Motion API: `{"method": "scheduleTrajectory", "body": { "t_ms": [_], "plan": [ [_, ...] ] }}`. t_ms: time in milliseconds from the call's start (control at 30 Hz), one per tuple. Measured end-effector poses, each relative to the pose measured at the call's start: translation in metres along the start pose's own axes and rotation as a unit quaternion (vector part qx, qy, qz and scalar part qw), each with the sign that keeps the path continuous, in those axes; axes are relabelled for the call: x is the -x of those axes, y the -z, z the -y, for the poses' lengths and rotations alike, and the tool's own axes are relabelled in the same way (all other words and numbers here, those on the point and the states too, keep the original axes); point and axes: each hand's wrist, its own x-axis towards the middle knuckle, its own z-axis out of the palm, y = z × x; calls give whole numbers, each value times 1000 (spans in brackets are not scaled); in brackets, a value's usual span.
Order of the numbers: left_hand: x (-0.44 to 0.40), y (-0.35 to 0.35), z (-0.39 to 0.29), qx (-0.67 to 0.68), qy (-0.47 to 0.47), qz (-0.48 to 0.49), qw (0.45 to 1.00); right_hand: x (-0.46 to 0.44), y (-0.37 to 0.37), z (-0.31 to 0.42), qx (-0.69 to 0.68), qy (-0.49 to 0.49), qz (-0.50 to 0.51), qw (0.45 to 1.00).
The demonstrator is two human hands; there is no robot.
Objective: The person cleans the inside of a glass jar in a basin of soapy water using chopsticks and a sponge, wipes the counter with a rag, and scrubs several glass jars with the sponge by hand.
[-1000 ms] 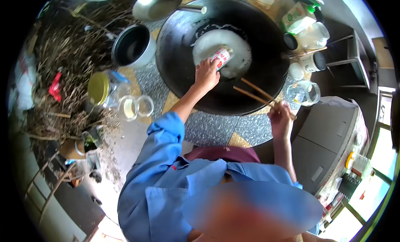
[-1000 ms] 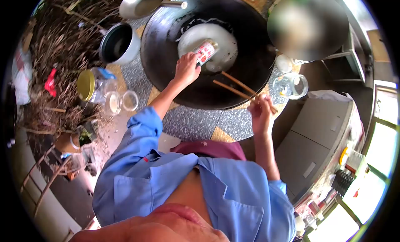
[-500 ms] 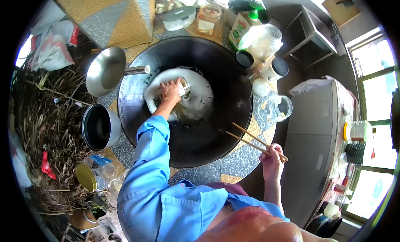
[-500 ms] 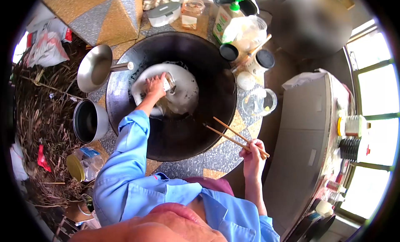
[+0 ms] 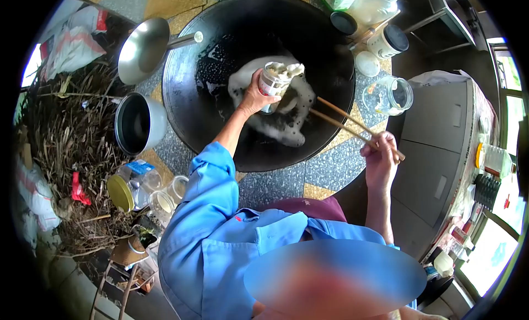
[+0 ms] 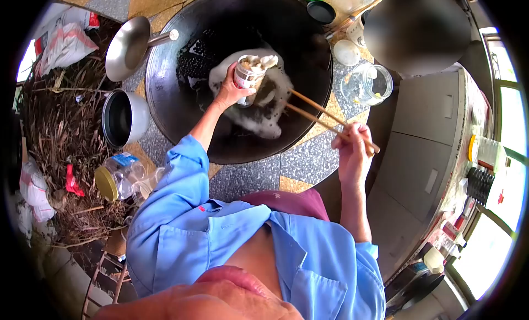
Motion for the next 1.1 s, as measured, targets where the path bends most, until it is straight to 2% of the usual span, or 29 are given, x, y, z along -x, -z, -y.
{"method": "scheduleTrajectory", "body": {
  "t_ms": [67, 167, 233, 267, 333, 400, 433, 467, 500, 533, 567, 633, 667, 767, 833, 900, 1033, 1100],
  "plan": [
    [17, -1, -20, 55, -32, 9, 998, -12, -5, 5, -14, 31, 21, 999],
    [41, 5, -47, -14, -46, 33, 998, -27, -23, 11, -2, 81, 89, 993],
    [57, 9, -68, -64, -49, 49, 996, -41, -32, 11, 84, 102, 191, 973],
    [65, 10, -72, -80, -40, 56, 994, -48, -35, 8, 155, 98, 234, 955],
    [78, 14, -73, -97, -19, 68, 993, -52, -56, 9, 285, 31, 319, 903],
    [90, 16, -82, -105, 23, 78, 991, -58, -70, -10, 350, 6, 403, 846],
    [94, 17, -89, -100, 35, 90, 990, -64, -70, -34, 317, 72, 445, 834],
    [95, 12, -84, -86, 23, 77, 993, -66, -75, -59, 323, 205, 523, 762],
    [103, 12, -77, -75, 26, 67, 995, -62, -80, -72, 308, 195, 533, 764],
    [103, 12, -82, -58, 45, 82, 994, -64, -80, -94, 313, 174, 516, 778],
    [103, 13, -83, -59, 38, 80, 994, -62, -83, -97, 315, 4, 469, 825],
    [103, 15, -78, -24, 68, 70, 995, -71, -90, -100, 273, -137, 414, 858],
    [104, 17, -71, -20, 52, 63, 996, -76, -91, -99, 273, -133, 417, 857],
    [108, 19, -59, 34, 36, 53, 997, -86, -88, -94, 179, -239, 356, 886],
    [115, 24, -48, 21, 66, 33, 997, -92, -80, -106, 110, -288, 303, 902],
    [124, 26, -37, 99, 123, -7, 987, -88, -72, -115, 67, -332, 258, 905],
    [130, 35, -58, 65, 204, -81, 973, -79, -57, -134, -36, -416, 164, 893],
    [128, 38, -78, 75, 291, -87, 950, -80, -49, -144, -76, -438, 146, 884]
  ]
}}
